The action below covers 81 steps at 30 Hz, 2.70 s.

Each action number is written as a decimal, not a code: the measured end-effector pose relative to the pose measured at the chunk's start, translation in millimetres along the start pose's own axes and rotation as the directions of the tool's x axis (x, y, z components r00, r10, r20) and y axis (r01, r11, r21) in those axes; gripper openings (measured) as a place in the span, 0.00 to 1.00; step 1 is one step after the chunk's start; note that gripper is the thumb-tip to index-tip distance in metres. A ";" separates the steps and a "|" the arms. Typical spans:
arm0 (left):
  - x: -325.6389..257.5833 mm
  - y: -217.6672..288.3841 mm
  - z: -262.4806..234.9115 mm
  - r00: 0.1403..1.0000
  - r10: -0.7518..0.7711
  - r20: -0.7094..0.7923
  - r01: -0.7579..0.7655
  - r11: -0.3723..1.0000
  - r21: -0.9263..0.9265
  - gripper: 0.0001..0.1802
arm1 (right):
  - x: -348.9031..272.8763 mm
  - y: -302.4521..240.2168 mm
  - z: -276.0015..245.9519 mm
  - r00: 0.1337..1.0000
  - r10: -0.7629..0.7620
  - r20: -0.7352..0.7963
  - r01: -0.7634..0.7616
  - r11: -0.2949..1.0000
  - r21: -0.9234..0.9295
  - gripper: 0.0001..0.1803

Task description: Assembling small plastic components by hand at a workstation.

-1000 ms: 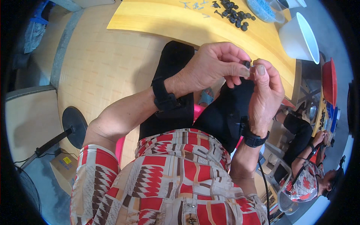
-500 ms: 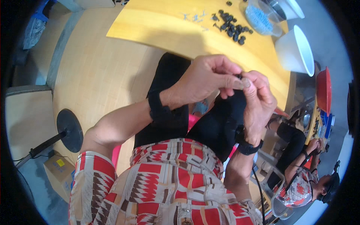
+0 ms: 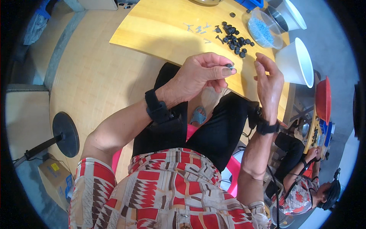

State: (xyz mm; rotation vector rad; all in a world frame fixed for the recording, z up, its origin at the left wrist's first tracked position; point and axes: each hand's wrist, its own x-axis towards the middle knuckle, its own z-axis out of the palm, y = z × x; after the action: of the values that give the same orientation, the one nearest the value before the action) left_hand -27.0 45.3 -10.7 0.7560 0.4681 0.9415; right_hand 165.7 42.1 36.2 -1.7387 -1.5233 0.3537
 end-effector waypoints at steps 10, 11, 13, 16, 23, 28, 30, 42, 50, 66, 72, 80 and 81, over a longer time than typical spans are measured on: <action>0.0 -2.7 -4.2 1.000 -0.004 0.004 0.004 1.000 0.003 0.15 | 28.3 4.2 14.5 0.935 -0.100 0.340 0.232 0.897 -0.376 0.13; -0.2 -2.1 -4.1 1.000 0.000 0.019 0.000 1.000 0.002 0.15 | 28.3 5.2 15.2 0.934 -0.097 0.344 0.230 0.899 -0.373 0.13; -1.0 -1.9 -2.9 1.000 -0.014 0.020 0.014 1.000 -0.008 0.16 | 27.2 6.2 15.6 0.939 -0.085 0.334 0.220 0.893 -0.392 0.12; -2.6 -2.0 -3.6 0.999 -0.044 0.026 0.044 0.999 -0.022 0.17 | 22.0 -5.0 13.2 0.941 0.028 0.336 0.099 0.930 -0.354 0.11; -5.8 -6.5 -0.4 0.997 -0.057 0.058 0.061 0.996 -0.066 0.19 | -24.8 -29.2 7.9 0.987 -0.012 0.158 -0.058 0.900 0.432 0.16; -8.2 -8.4 4.6 0.995 -0.089 0.054 0.093 0.994 -0.065 0.16 | -64.3 -26.9 4.6 0.992 -0.018 0.123 -0.048 0.858 0.512 0.18; -9.5 -11.6 6.2 0.993 -0.104 0.059 0.108 0.991 -0.078 0.16 | -72.2 -27.1 0.7 0.994 0.000 0.113 -0.065 0.821 0.568 0.19; -21.2 -16.7 16.4 0.969 -0.102 0.225 0.106 0.994 -0.002 0.15 | -103.6 -28.5 -18.1 0.994 0.017 0.110 -0.074 0.838 0.541 0.18; -25.8 -20.8 20.9 0.955 -0.170 0.244 0.173 0.985 0.007 0.14 | -113.3 -21.4 -21.0 0.997 0.016 0.073 -0.047 0.891 0.452 0.17; -31.7 -19.5 27.5 0.951 -0.177 0.252 0.160 0.983 0.088 0.15 | -117.6 -13.4 -19.0 0.995 -0.094 -0.022 0.096 0.951 0.293 0.16; -29.7 -22.5 29.1 0.960 -0.123 0.250 0.109 0.992 0.068 0.14 | -118.0 -13.1 -21.5 0.997 -0.071 -0.017 0.073 0.969 0.234 0.16; -27.8 -27.1 24.3 0.955 -0.088 0.285 0.061 0.993 0.101 0.14 | -120.8 -9.1 -16.9 0.998 -0.050 -0.025 0.056 0.943 0.328 0.16; -27.5 -27.6 24.5 0.954 -0.085 0.286 0.059 0.994 0.097 0.14 | -121.6 -8.8 -17.0 0.999 -0.025 -0.031 0.034 0.932 0.362 0.17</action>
State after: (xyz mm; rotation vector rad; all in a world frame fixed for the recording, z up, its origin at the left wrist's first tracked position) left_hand -10.1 2.7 -14.2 0.9348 0.2779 0.7303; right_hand 141.2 -77.4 19.7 -1.4225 -1.3636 0.5572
